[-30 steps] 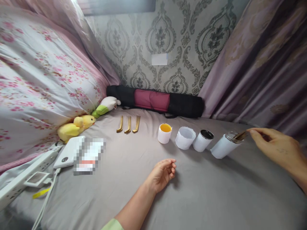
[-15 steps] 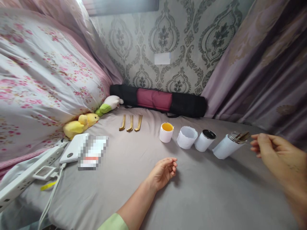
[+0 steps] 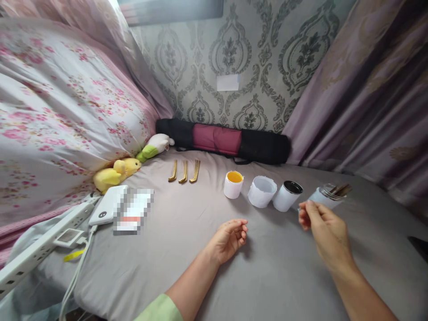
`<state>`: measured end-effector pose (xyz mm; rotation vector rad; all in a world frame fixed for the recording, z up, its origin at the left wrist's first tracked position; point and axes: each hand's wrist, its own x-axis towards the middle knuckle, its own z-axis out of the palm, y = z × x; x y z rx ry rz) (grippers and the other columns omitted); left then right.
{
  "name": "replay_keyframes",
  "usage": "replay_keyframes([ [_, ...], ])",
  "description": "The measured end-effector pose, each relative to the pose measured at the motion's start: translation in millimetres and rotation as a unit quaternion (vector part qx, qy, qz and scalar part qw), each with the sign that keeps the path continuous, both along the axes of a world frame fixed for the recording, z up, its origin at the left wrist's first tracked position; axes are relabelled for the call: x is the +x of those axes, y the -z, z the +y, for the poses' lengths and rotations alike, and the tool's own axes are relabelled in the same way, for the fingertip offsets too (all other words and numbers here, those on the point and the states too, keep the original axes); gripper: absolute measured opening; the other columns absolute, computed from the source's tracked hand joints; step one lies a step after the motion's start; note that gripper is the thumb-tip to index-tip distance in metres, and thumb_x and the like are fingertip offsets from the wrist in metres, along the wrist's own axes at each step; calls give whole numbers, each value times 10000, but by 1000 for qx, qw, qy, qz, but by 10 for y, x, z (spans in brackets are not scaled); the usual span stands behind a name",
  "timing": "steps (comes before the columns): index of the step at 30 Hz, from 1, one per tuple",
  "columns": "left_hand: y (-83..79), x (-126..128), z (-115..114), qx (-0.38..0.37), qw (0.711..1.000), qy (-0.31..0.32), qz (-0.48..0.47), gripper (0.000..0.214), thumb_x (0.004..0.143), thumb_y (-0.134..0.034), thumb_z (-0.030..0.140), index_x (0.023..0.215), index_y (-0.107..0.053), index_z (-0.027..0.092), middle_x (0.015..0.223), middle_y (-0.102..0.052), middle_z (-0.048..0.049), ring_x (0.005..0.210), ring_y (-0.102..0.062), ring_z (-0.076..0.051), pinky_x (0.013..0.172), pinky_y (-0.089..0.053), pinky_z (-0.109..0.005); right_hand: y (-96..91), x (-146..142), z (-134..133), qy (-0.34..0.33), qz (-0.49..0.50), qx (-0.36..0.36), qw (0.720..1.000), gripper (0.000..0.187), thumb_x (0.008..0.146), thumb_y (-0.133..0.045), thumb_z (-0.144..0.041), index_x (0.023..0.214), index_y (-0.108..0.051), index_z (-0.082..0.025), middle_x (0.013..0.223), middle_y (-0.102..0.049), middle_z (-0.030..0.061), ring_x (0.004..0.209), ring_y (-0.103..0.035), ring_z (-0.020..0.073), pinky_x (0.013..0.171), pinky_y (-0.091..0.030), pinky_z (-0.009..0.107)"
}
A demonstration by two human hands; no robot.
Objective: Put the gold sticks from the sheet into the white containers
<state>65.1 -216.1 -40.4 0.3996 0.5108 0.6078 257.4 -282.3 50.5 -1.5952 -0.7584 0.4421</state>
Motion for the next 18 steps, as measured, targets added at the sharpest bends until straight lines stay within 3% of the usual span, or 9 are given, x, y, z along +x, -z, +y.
replay_keyframes([
  [11,2,0,-1,-4,1000,0,2,176,709,-606,187,863,-601,103,716,-550,-27,571,-499,-61,521,-361,-180,591,-346,207,-73,122,-38,989,343,689,-546,-501,717,-561,-159,558,-499,-19,442,-447,76,377,-329,182],
  [18,-27,-3,-3,0,1000,-1,9,163,712,-606,190,855,-609,113,709,-562,-20,560,-502,-56,533,-372,-182,753,-601,376,-124,62,-59,989,401,723,-473,-545,731,-568,-156,549,-522,-6,443,-485,96,378,-348,194],
])
